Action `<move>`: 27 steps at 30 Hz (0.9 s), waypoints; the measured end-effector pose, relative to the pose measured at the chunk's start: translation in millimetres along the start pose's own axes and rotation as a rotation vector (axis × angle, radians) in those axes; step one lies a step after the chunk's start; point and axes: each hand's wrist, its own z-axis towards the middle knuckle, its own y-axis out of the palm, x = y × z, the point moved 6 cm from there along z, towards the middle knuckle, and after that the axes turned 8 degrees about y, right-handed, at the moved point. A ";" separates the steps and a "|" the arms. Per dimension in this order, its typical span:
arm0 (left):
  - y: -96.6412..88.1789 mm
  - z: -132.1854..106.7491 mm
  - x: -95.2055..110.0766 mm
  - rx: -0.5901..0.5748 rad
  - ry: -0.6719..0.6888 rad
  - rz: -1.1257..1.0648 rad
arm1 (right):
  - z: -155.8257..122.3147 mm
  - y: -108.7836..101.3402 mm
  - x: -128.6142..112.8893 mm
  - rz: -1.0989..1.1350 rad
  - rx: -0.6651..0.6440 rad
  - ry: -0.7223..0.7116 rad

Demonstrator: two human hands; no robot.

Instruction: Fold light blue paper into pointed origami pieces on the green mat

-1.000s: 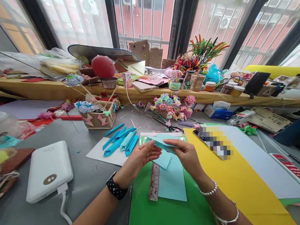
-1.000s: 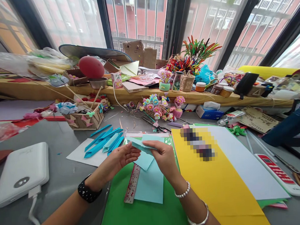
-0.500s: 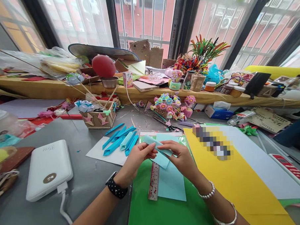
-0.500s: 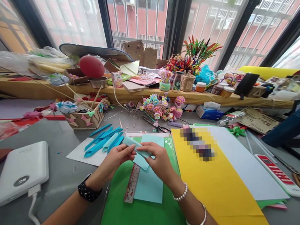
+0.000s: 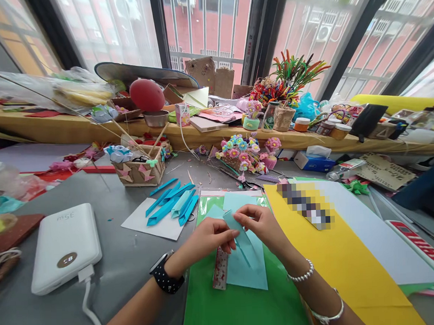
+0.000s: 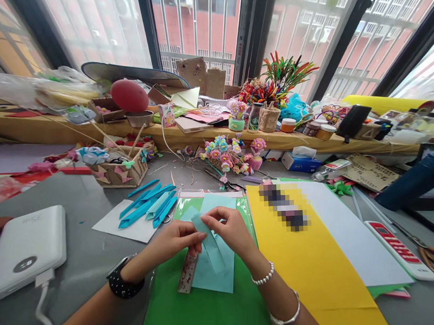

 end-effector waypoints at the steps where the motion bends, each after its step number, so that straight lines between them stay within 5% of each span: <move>1: 1.1 -0.4 0.9 0.001 -0.001 0.012 | -0.2 0.3 0.4 -0.007 0.001 0.002; 27: 4.4 1.0 -0.2 -0.062 0.020 0.011 | -3.5 1.9 -2.2 0.007 0.006 0.028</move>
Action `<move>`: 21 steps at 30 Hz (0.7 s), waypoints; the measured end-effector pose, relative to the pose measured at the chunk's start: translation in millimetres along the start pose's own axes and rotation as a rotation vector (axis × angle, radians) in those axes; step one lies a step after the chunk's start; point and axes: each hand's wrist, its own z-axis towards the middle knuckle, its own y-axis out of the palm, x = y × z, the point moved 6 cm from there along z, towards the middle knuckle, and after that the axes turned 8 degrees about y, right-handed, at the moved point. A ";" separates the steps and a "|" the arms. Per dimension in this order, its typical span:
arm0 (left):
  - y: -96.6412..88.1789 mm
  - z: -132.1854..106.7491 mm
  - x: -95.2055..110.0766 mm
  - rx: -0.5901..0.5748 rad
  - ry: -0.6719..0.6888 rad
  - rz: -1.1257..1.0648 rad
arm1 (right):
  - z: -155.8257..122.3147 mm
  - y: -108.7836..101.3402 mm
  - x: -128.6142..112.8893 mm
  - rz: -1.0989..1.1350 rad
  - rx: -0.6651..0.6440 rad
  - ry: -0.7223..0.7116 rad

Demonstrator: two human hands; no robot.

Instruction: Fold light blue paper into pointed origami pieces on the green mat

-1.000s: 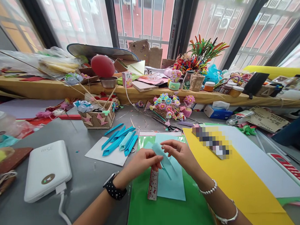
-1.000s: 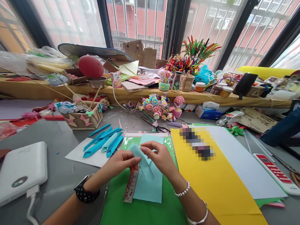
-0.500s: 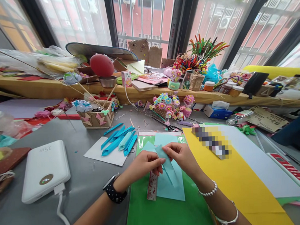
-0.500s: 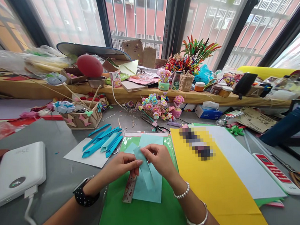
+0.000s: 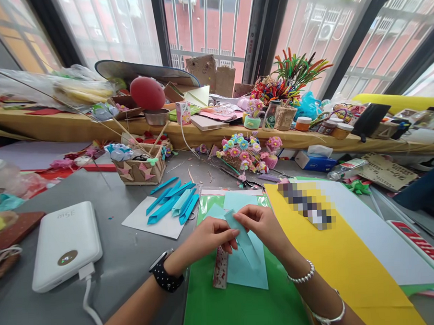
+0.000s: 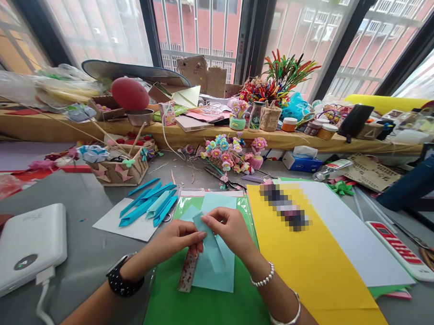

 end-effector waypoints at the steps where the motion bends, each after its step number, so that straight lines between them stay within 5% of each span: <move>1: 0.2 -0.2 -0.4 -0.007 -0.002 0.000 | 0.2 0.1 0.5 -0.004 -0.001 0.000; 8: -0.6 -0.8 -3.7 -0.025 0.008 0.004 | 1.1 -1.0 1.9 -0.041 0.026 -0.024; 14: -8.5 2.2 -3.8 0.097 0.029 0.036 | 0.6 -4.0 2.2 -0.035 0.075 -0.003; 21: -26.4 -0.3 2.5 0.276 0.051 0.018 | 4.1 0.4 12.0 -0.019 -0.059 0.114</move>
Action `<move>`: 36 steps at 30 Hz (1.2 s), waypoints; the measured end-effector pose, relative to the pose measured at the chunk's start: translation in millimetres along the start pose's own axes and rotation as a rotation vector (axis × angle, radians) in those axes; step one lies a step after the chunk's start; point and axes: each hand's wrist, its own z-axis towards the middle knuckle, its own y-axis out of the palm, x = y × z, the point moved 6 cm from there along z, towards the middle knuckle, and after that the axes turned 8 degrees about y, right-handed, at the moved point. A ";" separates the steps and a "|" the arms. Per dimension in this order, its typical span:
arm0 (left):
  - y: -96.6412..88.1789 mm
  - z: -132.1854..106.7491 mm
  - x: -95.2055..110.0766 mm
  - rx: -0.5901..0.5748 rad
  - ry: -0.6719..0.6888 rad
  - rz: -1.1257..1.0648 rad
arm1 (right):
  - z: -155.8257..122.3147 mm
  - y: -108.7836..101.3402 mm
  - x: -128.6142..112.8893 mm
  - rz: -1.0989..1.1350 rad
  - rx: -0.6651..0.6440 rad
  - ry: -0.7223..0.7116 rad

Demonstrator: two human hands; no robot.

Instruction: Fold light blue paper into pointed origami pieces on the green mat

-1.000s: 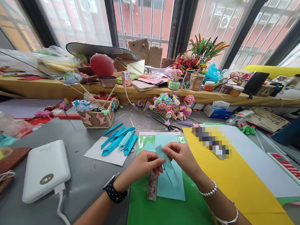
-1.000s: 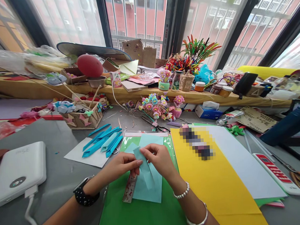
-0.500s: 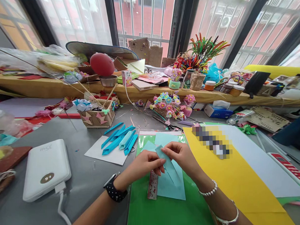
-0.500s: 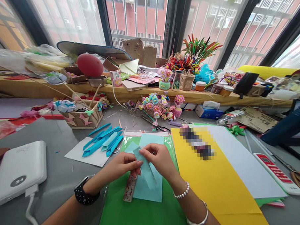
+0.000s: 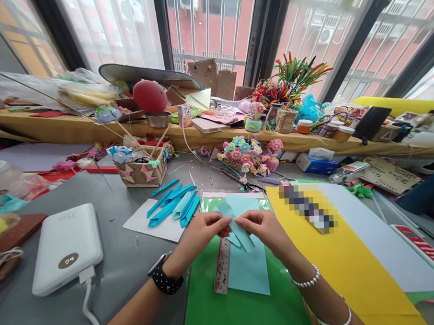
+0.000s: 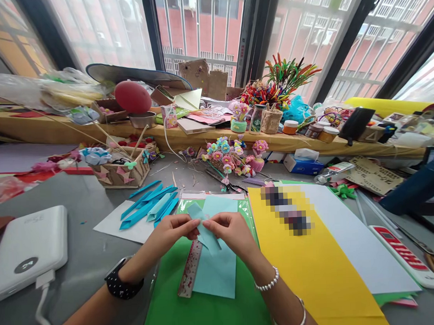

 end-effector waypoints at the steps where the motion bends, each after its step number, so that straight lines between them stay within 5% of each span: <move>1: -1.1 0.0 0.9 0.011 0.001 0.005 | 0.6 0.0 0.9 0.002 -0.002 0.008; 13: -1.4 0.3 4.9 0.002 0.043 0.118 | 1.2 -3.6 2.7 -0.084 0.083 -0.010; 25: -9.4 3.2 3.5 0.044 0.060 0.110 | -1.1 5.5 -3.0 -0.325 0.015 -0.067; 31: -14.6 0.8 4.1 0.162 0.004 0.049 | -0.6 3.4 -5.8 -0.276 -0.017 -0.096; 36: -11.2 3.4 -2.5 0.079 -0.021 0.021 | 1.7 0.7 -0.6 -0.272 -0.013 -0.053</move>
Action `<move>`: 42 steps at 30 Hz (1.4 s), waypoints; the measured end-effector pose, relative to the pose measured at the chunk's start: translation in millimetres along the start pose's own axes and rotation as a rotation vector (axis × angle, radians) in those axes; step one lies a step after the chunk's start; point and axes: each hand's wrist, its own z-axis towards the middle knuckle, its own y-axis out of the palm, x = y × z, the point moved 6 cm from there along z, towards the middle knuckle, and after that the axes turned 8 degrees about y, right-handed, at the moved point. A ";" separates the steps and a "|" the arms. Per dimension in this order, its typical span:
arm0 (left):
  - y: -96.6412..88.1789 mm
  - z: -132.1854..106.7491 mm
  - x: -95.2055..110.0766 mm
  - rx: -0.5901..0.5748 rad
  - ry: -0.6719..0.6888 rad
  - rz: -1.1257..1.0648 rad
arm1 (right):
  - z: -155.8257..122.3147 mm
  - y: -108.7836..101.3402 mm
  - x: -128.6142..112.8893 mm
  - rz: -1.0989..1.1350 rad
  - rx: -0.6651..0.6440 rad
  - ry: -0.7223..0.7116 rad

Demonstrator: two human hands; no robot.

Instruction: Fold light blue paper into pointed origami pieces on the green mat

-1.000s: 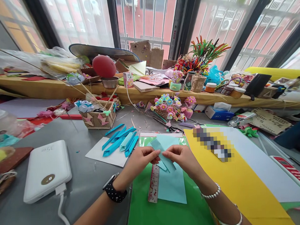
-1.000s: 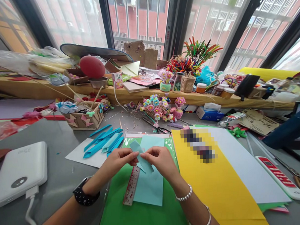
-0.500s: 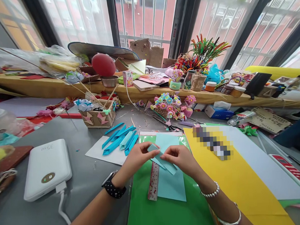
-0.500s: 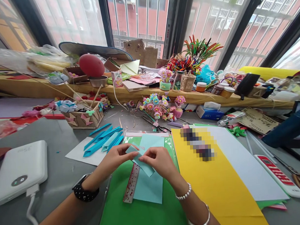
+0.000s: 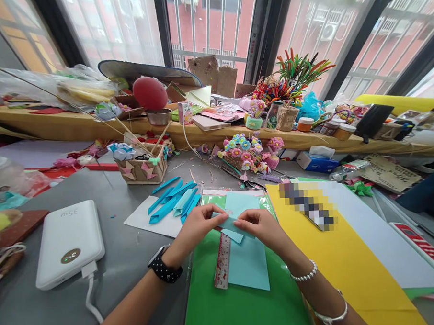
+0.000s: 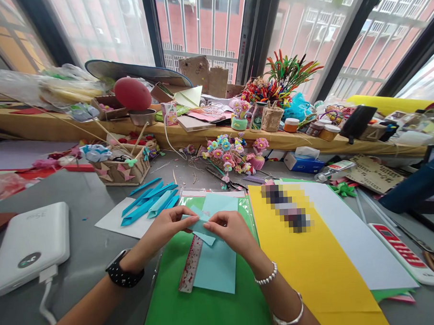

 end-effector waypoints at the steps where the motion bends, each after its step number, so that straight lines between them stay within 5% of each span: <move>1: 0.6 0.4 -1.0 -0.023 0.008 0.027 | 0.1 0.2 0.5 -0.012 0.003 0.000; 6: 5.2 -0.5 3.5 -0.118 0.172 0.306 | -1.0 2.7 -1.6 -0.065 0.031 -0.010; 11: 4.7 -1.6 10.3 -0.079 0.270 0.427 | 2.6 -0.8 -1.5 -0.100 0.089 -0.040; 19: -6.3 0.9 14.6 0.009 0.267 0.412 | 9.8 -24.8 9.8 -0.061 0.200 -0.056; 30: 4.0 -5.6 20.2 0.006 0.371 0.472 | -0.7 -5.0 -11.7 -0.064 0.155 -0.199; 38: -24.8 -3.2 29.9 0.159 0.295 0.552 | 4.5 -50.6 6.3 -0.084 0.385 -0.118; 42: -12.2 -5.6 29.0 0.075 0.339 0.492 | -0.4 -31.0 -8.8 -0.034 0.276 -0.255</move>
